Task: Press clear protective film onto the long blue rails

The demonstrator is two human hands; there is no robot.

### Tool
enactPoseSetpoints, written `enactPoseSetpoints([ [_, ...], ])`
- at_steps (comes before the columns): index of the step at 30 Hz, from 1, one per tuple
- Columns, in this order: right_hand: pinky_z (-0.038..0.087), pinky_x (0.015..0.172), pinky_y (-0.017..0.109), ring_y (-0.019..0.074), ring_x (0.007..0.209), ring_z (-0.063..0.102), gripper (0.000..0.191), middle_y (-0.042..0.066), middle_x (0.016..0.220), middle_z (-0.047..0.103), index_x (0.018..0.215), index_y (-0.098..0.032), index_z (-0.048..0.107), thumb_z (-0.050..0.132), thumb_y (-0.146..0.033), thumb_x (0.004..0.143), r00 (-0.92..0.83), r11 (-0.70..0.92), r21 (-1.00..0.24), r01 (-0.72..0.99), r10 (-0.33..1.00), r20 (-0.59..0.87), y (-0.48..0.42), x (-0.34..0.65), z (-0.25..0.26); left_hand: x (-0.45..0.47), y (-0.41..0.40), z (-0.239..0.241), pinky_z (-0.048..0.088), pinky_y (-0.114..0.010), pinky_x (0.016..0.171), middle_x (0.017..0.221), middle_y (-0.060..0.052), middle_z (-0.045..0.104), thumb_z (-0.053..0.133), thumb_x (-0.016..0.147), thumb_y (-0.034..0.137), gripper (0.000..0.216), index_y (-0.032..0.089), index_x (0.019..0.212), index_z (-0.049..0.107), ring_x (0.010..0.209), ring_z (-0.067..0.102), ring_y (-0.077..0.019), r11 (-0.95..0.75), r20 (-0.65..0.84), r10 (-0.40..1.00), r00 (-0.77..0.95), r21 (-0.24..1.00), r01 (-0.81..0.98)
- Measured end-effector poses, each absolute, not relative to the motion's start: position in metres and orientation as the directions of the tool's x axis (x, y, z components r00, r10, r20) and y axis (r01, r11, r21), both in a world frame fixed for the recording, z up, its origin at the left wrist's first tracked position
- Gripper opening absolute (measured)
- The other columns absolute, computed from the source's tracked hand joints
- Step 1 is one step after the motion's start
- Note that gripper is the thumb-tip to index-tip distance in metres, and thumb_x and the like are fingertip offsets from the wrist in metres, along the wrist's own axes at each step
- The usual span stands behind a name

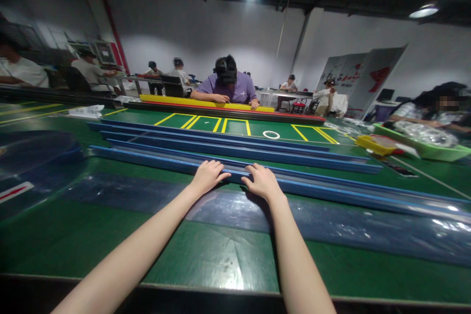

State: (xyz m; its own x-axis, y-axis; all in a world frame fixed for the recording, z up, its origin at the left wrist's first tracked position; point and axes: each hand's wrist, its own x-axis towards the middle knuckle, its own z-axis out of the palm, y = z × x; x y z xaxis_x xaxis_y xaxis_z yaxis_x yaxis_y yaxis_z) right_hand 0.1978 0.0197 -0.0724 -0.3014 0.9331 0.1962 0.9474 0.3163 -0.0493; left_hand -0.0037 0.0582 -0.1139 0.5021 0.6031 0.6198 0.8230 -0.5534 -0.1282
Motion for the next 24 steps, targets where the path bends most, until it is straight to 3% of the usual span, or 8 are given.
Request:
enactPoseSetpoints([
  [9,0.034,0.071,0.023,0.0155,0.091,0.051,0.015,0.006,0.094,0.058,0.091,-0.019,0.054,0.040,-0.020,0.087,-0.368,0.394,-0.038,0.919,0.886,0.283,0.021,0.176,-0.079,-0.003,0.056,-0.112,0.031,-0.031,0.066,0.078,-0.006,0.063,0.042,0.085,0.051,0.038,0.016,0.078,0.057,0.077,0.055,-0.0199,-0.543,0.606,0.624,0.494,-0.119,0.831],
  [24,0.028,0.057,0.024,0.0163,0.083,0.057,0.014,0.005,0.091,0.063,0.083,-0.020,0.059,0.045,-0.021,0.083,-0.299,0.292,0.067,0.954,0.941,0.155,0.019,0.188,-0.060,-0.006,0.056,-0.110,0.032,-0.030,0.068,0.084,-0.005,0.061,0.043,0.083,0.053,0.038,0.016,0.080,0.055,0.080,0.054,-0.0192,-0.551,0.625,0.616,0.481,-0.094,0.829],
])
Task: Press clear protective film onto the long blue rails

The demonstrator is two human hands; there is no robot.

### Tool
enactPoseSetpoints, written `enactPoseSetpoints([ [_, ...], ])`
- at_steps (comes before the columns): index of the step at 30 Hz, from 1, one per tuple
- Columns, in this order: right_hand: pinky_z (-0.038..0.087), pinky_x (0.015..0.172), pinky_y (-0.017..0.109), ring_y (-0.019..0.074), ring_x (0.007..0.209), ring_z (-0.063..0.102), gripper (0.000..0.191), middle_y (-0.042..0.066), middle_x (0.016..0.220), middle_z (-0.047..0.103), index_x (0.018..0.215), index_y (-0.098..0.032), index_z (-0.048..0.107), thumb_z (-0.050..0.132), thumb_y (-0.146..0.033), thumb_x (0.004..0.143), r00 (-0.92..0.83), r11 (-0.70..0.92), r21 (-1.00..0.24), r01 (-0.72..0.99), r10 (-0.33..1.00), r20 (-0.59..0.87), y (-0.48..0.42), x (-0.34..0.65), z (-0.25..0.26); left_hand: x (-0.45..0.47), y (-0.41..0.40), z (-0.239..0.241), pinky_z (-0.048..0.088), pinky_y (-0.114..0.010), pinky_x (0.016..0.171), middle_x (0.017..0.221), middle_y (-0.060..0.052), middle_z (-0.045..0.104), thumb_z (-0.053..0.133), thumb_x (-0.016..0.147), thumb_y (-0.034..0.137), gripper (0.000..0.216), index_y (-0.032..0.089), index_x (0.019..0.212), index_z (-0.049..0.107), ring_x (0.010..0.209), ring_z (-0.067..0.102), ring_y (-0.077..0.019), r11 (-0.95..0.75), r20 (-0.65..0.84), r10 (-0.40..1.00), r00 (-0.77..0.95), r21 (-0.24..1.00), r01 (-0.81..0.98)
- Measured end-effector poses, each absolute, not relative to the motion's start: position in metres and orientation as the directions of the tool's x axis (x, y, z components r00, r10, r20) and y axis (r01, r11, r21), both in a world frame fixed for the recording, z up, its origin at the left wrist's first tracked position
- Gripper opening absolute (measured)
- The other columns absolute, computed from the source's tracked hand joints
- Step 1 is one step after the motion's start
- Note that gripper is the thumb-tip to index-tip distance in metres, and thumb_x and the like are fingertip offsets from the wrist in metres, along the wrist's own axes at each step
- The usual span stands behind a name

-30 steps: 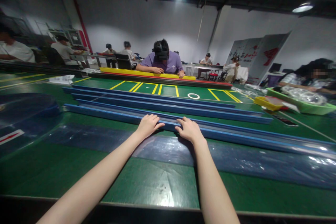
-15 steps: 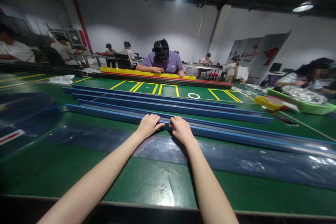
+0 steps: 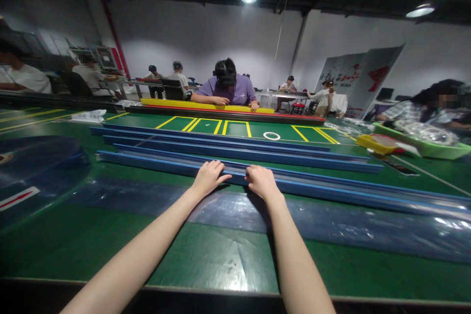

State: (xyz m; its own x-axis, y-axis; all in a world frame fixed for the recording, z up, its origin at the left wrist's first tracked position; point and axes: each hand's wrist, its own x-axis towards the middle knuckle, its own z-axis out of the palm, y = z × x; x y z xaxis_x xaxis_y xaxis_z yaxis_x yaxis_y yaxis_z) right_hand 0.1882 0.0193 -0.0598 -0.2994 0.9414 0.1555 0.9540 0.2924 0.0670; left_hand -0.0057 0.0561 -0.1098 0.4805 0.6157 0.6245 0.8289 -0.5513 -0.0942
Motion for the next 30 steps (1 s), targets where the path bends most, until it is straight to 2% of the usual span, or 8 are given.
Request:
enactPoseSetpoints([
  [11,0.027,0.057,0.022,0.0149,0.079,0.057,0.014,0.003,0.088,0.065,0.080,-0.020,0.059,0.045,-0.019,0.079,-0.192,0.194,0.003,0.981,0.972,0.136,0.019,0.239,-0.062,-0.005,0.058,-0.112,0.032,-0.030,0.067,0.082,-0.005,0.062,0.045,0.082,0.052,0.038,0.017,0.079,0.057,0.080,0.053,-0.0193,-0.541,0.631,0.609,0.482,-0.115,0.833],
  [19,0.026,0.054,0.023,0.0152,0.076,0.057,0.016,0.005,0.087,0.065,0.076,-0.019,0.060,0.045,-0.019,0.077,-0.181,0.178,0.035,0.983,0.977,0.112,0.016,0.229,-0.057,-0.004,0.059,-0.114,0.031,-0.030,0.066,0.080,-0.004,0.062,0.045,0.083,0.051,0.037,0.016,0.077,0.057,0.079,0.053,-0.0191,-0.526,0.645,0.604,0.468,-0.118,0.842],
  [25,0.031,0.059,0.024,0.0188,0.081,0.058,0.025,0.007,0.087,0.066,0.078,-0.020,0.062,0.045,-0.038,0.082,-0.162,0.159,0.034,0.987,0.975,0.155,0.013,0.223,-0.055,-0.005,0.059,-0.114,0.030,-0.030,0.065,0.078,-0.004,0.062,0.045,0.084,0.050,0.036,0.017,0.075,0.057,0.077,0.053,-0.0187,-0.530,0.651,0.594,0.473,-0.125,0.839],
  [30,0.034,0.064,0.024,0.0178,0.083,0.057,0.029,0.006,0.090,0.064,0.082,-0.020,0.059,0.043,-0.044,0.085,-0.249,0.257,-0.016,0.966,0.947,0.201,0.017,0.212,-0.064,-0.005,0.059,-0.114,0.030,-0.030,0.065,0.078,-0.004,0.062,0.045,0.084,0.050,0.036,0.017,0.076,0.057,0.077,0.053,-0.0189,-0.526,0.645,0.599,0.475,-0.130,0.840],
])
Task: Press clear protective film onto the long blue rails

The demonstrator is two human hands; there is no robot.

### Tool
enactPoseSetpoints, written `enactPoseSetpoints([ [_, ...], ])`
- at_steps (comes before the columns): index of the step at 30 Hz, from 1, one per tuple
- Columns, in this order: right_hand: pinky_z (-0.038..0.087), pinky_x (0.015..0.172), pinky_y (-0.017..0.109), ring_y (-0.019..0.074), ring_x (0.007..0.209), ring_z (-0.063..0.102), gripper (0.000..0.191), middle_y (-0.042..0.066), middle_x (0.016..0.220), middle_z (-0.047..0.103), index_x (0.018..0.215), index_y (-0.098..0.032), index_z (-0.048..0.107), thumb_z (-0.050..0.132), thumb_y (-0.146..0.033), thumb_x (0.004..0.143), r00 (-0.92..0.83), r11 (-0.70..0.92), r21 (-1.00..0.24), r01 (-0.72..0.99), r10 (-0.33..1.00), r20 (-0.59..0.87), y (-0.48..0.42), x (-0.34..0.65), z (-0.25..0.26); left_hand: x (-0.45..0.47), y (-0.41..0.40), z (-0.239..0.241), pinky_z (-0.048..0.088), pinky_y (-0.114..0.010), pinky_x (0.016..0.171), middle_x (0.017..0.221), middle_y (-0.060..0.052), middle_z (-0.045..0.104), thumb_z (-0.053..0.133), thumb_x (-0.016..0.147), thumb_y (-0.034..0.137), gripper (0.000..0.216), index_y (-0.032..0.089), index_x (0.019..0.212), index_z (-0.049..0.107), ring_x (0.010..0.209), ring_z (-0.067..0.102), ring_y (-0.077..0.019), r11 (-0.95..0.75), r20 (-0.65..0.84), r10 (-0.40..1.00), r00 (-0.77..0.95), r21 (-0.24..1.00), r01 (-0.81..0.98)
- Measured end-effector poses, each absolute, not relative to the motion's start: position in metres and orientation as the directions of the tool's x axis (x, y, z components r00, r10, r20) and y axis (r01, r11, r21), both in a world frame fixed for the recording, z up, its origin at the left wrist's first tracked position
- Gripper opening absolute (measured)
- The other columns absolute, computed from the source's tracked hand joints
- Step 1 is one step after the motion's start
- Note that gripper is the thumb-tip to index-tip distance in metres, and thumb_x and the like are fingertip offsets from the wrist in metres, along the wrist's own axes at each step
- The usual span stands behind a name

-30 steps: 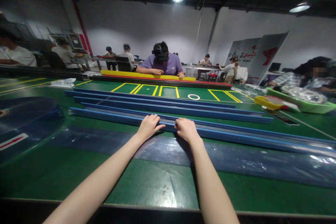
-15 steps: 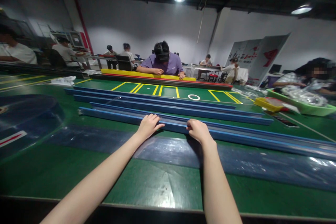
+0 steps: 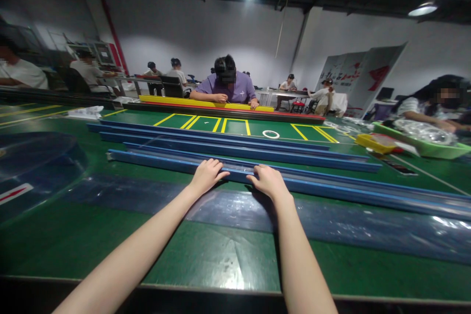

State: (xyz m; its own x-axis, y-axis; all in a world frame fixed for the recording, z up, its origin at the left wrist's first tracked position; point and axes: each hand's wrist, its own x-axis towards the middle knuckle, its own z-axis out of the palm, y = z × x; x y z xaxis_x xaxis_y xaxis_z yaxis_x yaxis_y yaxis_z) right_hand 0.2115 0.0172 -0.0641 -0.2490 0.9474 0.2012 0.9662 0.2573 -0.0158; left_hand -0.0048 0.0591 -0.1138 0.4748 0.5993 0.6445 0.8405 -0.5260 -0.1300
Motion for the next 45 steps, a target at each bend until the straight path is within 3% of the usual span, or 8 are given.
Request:
enactPoseSetpoints([
  [8,0.034,0.067,0.022,0.0152,0.088,0.053,0.013,0.005,0.093,0.060,0.089,-0.018,0.052,0.044,-0.029,0.087,-0.344,0.389,-0.058,0.920,0.867,0.360,0.027,0.184,-0.089,-0.004,0.059,-0.114,0.031,-0.031,0.065,0.079,-0.004,0.062,0.045,0.084,0.050,0.036,0.017,0.077,0.057,0.079,0.053,-0.0193,-0.522,0.629,0.616,0.475,-0.126,0.843],
  [13,0.029,0.059,0.022,0.0145,0.083,0.054,0.010,0.004,0.090,0.060,0.084,-0.019,0.052,0.044,-0.025,0.086,-0.324,0.349,-0.017,0.937,0.885,0.335,0.030,0.183,-0.086,-0.004,0.058,-0.113,0.031,-0.031,0.066,0.080,-0.004,0.062,0.045,0.084,0.049,0.035,0.016,0.078,0.057,0.079,0.053,-0.0196,-0.522,0.620,0.627,0.472,-0.115,0.845],
  [24,0.027,0.057,0.024,0.0154,0.077,0.058,0.016,0.005,0.090,0.065,0.085,-0.020,0.059,0.045,-0.028,0.083,-0.241,0.239,0.030,0.971,0.958,0.159,0.021,0.195,-0.062,-0.005,0.056,-0.111,0.032,-0.031,0.067,0.081,-0.006,0.061,0.044,0.083,0.053,0.039,0.016,0.078,0.058,0.080,0.053,-0.0202,-0.567,0.636,0.604,0.481,-0.081,0.820],
  [31,0.026,0.054,0.023,0.0154,0.072,0.057,0.017,0.004,0.078,0.065,0.077,-0.020,0.061,0.049,-0.033,0.079,-0.135,0.140,-0.029,0.990,0.983,0.124,0.016,0.219,-0.058,-0.004,0.055,-0.111,0.033,-0.031,0.069,0.082,-0.006,0.060,0.045,0.082,0.053,0.039,0.017,0.076,0.059,0.081,0.051,-0.0197,-0.560,0.639,0.601,0.480,-0.091,0.823],
  [38,0.028,0.058,0.023,0.0160,0.077,0.057,0.018,0.005,0.083,0.065,0.079,-0.019,0.061,0.049,-0.033,0.079,-0.163,0.171,-0.053,0.984,0.978,0.130,0.015,0.216,-0.056,-0.004,0.056,-0.112,0.033,-0.030,0.068,0.081,-0.005,0.061,0.044,0.083,0.052,0.040,0.016,0.076,0.060,0.081,0.052,-0.0193,-0.558,0.640,0.595,0.486,-0.106,0.823],
  [45,0.029,0.058,0.024,0.0172,0.076,0.057,0.034,0.006,0.082,0.065,0.078,-0.019,0.058,0.041,-0.048,0.084,-0.235,0.241,-0.020,0.970,0.959,0.156,0.014,0.206,-0.060,-0.005,0.057,-0.112,0.033,-0.030,0.067,0.081,-0.006,0.061,0.042,0.084,0.053,0.041,0.016,0.075,0.059,0.079,0.053,-0.0191,-0.564,0.632,0.596,0.495,-0.110,0.819],
])
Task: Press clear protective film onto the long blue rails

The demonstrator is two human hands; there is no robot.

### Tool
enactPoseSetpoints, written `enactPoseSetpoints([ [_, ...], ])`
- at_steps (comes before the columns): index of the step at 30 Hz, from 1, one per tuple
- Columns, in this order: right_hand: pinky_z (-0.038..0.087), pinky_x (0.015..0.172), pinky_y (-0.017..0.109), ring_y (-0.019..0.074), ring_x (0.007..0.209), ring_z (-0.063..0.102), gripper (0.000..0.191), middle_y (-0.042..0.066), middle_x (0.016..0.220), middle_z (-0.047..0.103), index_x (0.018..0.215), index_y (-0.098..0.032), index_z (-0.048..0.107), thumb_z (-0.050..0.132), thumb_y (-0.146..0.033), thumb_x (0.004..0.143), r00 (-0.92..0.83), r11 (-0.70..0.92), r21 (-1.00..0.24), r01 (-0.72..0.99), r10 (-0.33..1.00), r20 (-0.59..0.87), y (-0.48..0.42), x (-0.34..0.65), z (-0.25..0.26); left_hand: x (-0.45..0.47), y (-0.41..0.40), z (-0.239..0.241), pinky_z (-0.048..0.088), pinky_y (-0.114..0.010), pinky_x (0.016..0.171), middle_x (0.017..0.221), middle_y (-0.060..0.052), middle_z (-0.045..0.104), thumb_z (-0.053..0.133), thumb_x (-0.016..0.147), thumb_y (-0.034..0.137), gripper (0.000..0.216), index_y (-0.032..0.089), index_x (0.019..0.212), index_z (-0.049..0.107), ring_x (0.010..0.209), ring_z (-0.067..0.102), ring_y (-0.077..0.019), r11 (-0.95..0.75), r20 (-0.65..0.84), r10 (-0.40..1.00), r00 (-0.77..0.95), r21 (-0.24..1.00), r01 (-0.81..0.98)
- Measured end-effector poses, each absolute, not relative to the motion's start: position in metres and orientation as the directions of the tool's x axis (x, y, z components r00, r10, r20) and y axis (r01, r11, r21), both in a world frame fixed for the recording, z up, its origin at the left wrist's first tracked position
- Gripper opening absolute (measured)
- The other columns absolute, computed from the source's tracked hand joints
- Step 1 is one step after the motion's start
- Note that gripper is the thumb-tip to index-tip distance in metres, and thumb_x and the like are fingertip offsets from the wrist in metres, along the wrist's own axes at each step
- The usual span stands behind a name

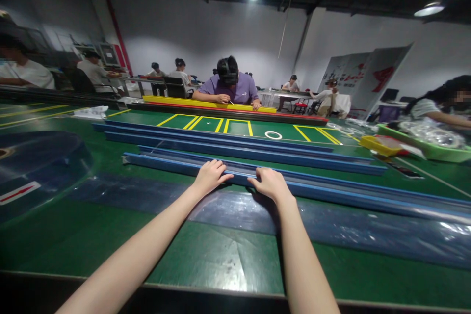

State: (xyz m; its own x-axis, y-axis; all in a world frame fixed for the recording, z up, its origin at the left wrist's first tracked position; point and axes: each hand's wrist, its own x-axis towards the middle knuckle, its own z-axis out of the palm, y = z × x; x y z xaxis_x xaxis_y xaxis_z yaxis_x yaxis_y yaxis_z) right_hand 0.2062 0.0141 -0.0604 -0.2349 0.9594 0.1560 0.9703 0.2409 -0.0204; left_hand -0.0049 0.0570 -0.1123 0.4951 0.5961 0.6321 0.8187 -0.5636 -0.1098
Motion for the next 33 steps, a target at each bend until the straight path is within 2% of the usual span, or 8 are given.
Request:
enactPoseSetpoints([
  [3,0.031,0.061,0.024,0.0170,0.079,0.057,0.035,0.006,0.086,0.065,0.081,-0.019,0.058,0.041,-0.050,0.084,-0.274,0.282,-0.025,0.959,0.946,0.173,0.0150,0.2005,-0.0636,-0.0049,0.0569,-0.1120,0.033,-0.030,0.066,0.080,-0.006,0.061,0.042,0.084,0.052,0.041,0.016,0.075,0.059,0.079,0.053,-0.0191,-0.570,0.633,0.594,0.497,-0.105,0.815],
  [10,0.033,0.065,0.023,0.0156,0.083,0.057,0.026,0.005,0.089,0.063,0.085,-0.020,0.058,0.042,-0.040,0.088,-0.329,0.335,-0.004,0.942,0.927,0.177,0.0198,0.1966,-0.0696,-0.0046,0.0567,-0.1118,0.033,-0.030,0.066,0.080,-0.006,0.060,0.043,0.084,0.052,0.041,0.016,0.075,0.060,0.079,0.053,-0.0191,-0.582,0.639,0.590,0.494,-0.087,0.808],
  [33,0.031,0.063,0.023,0.0153,0.079,0.057,0.023,0.004,0.087,0.062,0.079,-0.019,0.056,0.045,-0.038,0.086,-0.307,0.315,-0.010,0.949,0.932,0.193,0.0207,0.1950,-0.0695,-0.0036,0.0571,-0.1127,0.033,-0.030,0.065,0.077,-0.006,0.062,0.042,0.084,0.053,0.042,0.016,0.073,0.059,0.076,0.053,-0.0188,-0.565,0.638,0.588,0.497,-0.116,0.817],
])
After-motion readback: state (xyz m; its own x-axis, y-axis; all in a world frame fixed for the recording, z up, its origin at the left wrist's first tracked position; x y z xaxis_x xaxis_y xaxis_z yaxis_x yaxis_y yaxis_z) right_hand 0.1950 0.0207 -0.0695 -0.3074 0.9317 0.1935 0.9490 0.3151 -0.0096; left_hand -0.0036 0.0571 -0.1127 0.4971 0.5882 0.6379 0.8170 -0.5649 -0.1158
